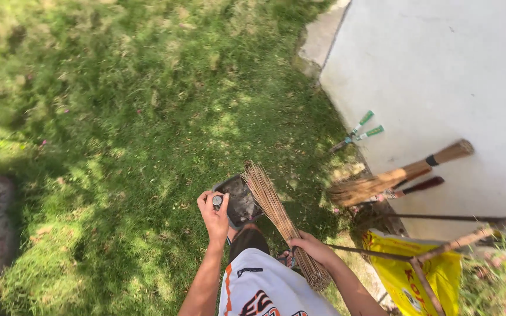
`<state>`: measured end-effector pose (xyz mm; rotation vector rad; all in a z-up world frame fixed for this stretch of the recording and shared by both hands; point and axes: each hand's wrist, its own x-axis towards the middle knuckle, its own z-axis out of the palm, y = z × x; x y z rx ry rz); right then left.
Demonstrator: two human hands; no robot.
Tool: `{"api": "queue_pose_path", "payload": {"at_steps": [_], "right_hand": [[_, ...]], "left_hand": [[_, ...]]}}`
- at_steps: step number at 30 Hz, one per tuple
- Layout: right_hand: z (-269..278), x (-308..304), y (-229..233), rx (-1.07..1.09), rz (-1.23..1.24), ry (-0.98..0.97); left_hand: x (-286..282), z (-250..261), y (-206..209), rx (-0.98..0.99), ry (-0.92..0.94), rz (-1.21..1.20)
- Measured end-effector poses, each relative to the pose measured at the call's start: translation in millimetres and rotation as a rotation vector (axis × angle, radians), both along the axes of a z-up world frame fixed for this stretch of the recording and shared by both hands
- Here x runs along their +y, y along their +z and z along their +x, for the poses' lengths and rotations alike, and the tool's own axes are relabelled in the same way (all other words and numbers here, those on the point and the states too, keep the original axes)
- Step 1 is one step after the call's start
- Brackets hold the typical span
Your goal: Sweeping fallen flower petals and leaves from the ground into a dustpan and emptying the contents into a waste bag in a garden.
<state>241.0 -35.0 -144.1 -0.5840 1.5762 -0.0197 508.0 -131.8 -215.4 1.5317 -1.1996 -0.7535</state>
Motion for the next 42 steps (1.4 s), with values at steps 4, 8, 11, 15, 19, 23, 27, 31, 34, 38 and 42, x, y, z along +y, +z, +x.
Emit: {"api": "queue_pose_path", "payload": {"at_steps": [4,8,11,15,19,23,27,31,34,38,42], "right_hand": [[46,-56,12,-0.205,-0.047,-0.017],[97,-113,10,-0.222,0.020,-0.023],[141,-150,14,-0.192,0.015,0.126],[189,-197,16,-0.269,-0.028,0.187],[236,-235,31,-0.306,-0.049,0.183],[282,-267,50,0.016,-0.120,0.585],[308,-297,36,-0.267,-0.278,0.717],[337,-338,20,-0.292,-0.065,0.492],[362,-370,24,-0.471,-0.009,0.431],[408,-423,42,-0.390,0.011,0.441],[448,-494,53,-0.456,0.041,0.475]], "left_hand": [[-11,43,27,0.132,0.084,-0.101],[-31,96,54,0.185,0.209,-0.097],[-45,146,50,0.188,0.353,-0.172],[-68,207,44,0.303,0.672,-0.193],[-75,249,67,0.363,0.913,-0.067],[-73,283,76,0.466,1.013,-0.071],[-73,307,81,0.570,1.096,-0.053],[-89,335,77,0.551,1.154,-0.194],[-110,358,86,0.510,1.221,-0.234],[-156,402,90,0.536,1.315,-0.199],[-221,436,97,0.517,1.339,-0.338]]}}
